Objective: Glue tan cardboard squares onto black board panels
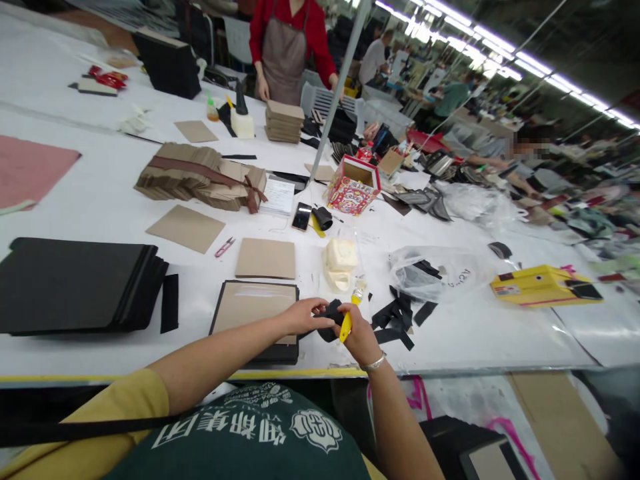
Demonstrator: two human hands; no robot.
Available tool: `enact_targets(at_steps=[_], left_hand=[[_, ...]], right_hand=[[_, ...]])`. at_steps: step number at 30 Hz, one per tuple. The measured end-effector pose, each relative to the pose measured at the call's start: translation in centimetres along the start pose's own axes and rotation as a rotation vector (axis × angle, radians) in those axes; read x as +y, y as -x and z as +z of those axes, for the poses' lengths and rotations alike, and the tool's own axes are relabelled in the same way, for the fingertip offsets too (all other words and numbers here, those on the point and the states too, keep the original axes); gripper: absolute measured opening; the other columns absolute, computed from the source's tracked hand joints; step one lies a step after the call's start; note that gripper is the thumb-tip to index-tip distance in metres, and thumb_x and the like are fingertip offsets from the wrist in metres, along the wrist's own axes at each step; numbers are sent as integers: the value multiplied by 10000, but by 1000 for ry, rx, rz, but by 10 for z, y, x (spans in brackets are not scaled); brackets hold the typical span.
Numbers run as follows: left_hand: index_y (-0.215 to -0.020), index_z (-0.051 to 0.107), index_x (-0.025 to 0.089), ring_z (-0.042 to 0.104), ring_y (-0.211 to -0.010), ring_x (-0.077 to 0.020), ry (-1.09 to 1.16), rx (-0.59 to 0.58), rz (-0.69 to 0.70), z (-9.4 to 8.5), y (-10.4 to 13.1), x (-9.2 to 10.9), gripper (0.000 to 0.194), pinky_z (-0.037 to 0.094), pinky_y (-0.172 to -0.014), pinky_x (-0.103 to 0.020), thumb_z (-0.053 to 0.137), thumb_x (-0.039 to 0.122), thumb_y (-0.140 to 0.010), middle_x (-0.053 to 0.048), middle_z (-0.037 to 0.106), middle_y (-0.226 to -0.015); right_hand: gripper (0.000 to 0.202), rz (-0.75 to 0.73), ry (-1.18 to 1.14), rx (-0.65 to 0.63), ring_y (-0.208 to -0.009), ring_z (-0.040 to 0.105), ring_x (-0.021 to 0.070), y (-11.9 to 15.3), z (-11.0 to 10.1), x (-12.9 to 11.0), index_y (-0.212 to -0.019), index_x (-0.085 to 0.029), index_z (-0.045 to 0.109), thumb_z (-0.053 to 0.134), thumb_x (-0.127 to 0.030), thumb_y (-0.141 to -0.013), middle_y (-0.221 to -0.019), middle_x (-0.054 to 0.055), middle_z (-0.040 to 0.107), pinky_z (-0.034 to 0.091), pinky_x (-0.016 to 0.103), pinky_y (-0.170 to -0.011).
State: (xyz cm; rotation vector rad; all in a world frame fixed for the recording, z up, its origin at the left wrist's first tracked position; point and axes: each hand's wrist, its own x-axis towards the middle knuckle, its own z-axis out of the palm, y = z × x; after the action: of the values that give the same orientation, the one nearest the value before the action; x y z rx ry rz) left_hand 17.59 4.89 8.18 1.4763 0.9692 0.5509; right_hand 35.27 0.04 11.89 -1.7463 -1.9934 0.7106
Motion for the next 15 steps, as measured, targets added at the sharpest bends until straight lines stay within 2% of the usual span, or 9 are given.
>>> enact_targets(at_steps=[3, 5, 7, 9, 12, 15], left_hand=[[-808, 653, 136, 530, -616, -121, -4, -38, 20, -8, 15, 2, 299, 401, -540, -207, 573, 394, -680, -22, 627, -712], [-701, 648, 129, 499, -560, -104, 17, 7, -6, -18, 29, -5, 278, 379, -518, -200, 548, 388, -705, -2, 586, -597], [-663, 636, 130, 500, -568, -102, 49, 79, -24, -33, 47, -16, 273, 383, -537, -197, 541, 381, -716, 3, 575, -581], [-685, 635, 137, 506, -574, -103, 87, 202, -66, -51, 67, -30, 278, 392, -544, -199, 536, 394, -723, 3, 579, -596], [-750, 639, 148, 520, -582, -113, 186, 411, -171, -74, 96, -50, 310, 407, -525, -204, 535, 439, -719, -5, 593, -634], [-786, 641, 147, 538, -600, -122, 305, 538, -246, -89, 117, -66, 321, 414, -509, -203, 569, 446, -694, -21, 609, -673]], right_hand=[[332, -32, -69, -107, -614, 519, 115, -3, 13, -21, -997, -210, 418, 560, -230, -698, -827, 8, 540, 406, 230, -584], [351, -35, -134, -147, -618, 523, 111, -7, 24, -31, -987, -212, 407, 583, -219, -683, -820, 3, 541, 415, 229, -588], [349, -31, -220, -177, -635, 538, 111, -13, 34, -38, -976, -214, 396, 587, -211, -685, -811, -4, 550, 429, 233, -604], [331, -30, -291, -226, -637, 550, 112, -19, 41, -44, -959, -217, 390, 585, -211, -693, -771, -19, 562, 439, 240, -618], [312, -53, -362, -348, -635, 558, 111, -27, 52, -54, -918, -218, 389, 600, -223, -688, -742, -29, 579, 444, 247, -633], [325, -89, -420, -470, -646, 559, 103, -32, 67, -65, -900, -216, 386, 612, -208, -667, -804, -13, 596, 445, 236, -626]])
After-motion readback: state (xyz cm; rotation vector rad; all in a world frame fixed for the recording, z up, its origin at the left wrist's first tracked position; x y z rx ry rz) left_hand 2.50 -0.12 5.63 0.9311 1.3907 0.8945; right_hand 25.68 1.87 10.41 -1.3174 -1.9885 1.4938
